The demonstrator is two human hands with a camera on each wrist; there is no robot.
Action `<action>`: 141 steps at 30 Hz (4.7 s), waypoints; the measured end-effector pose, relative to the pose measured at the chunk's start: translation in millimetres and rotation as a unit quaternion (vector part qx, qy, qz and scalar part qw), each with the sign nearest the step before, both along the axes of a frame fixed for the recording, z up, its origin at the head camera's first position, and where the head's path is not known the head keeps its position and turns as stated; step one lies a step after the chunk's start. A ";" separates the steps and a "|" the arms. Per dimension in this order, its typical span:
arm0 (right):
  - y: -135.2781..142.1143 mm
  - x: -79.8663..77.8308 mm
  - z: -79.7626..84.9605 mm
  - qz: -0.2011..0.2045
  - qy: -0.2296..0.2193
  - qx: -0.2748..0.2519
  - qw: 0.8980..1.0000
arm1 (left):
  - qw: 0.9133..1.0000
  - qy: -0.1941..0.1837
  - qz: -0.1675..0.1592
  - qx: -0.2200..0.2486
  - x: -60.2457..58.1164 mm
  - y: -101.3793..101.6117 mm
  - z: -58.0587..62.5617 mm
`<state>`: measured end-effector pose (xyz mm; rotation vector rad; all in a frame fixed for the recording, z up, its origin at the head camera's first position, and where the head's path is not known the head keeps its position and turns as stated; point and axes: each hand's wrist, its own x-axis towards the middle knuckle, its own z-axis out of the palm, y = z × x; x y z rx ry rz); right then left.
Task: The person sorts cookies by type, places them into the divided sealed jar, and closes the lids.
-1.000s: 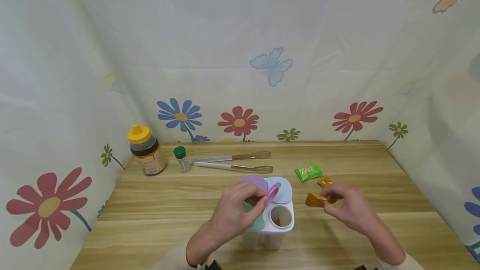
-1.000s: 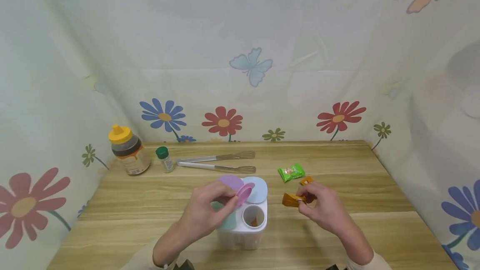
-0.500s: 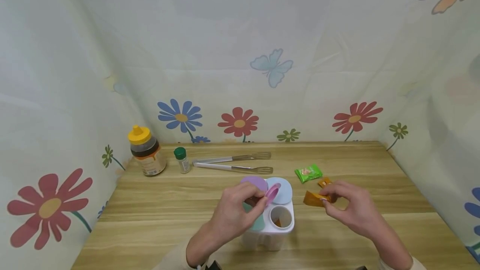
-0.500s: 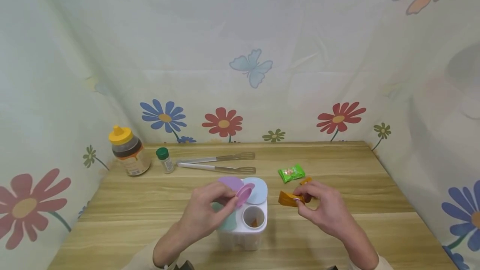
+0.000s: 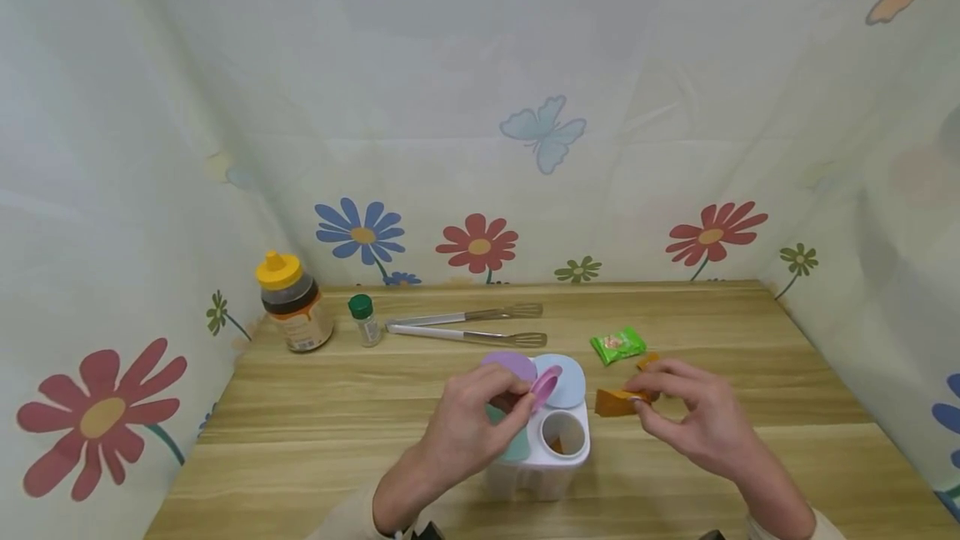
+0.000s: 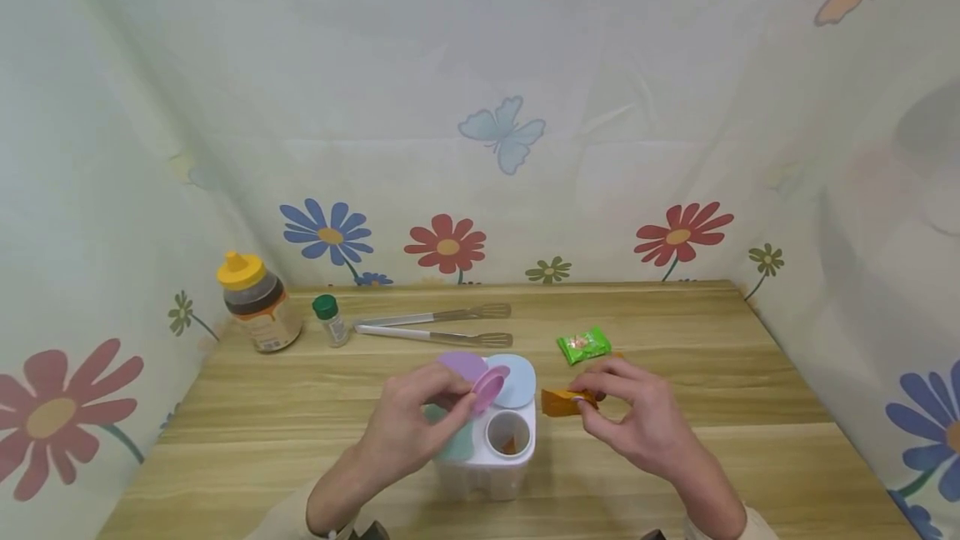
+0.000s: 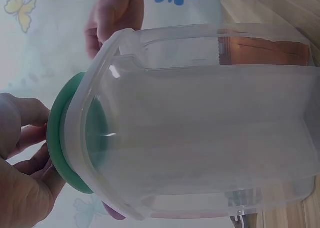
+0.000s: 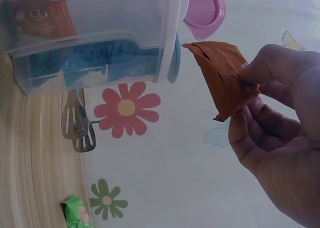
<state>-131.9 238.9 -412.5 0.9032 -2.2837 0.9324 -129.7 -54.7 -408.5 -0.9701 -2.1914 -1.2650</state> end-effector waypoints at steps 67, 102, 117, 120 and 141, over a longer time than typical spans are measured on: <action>-48.5 -4.6 -2.0 0.212 0.079 -0.072 0.971 | 1.000 0.009 0.002 0.003 -0.5 2.1 0.5; -55.3 -11.8 -7.7 0.214 0.173 0.000 0.961 | 1.000 0.008 -0.008 0.002 0.5 2.3 0.4; -57.8 -13.2 -7.1 0.229 0.180 0.025 0.956 | 1.000 0.015 -0.021 0.012 1.2 2.5 1.3; -59.1 -13.5 -8.0 0.230 0.182 0.037 0.955 | 0.999 0.027 -0.024 0.014 1.6 2.6 1.2; -57.0 -14.6 -5.6 0.228 0.170 0.058 0.957 | 1.000 0.008 -0.021 0.017 1.8 3.1 2.4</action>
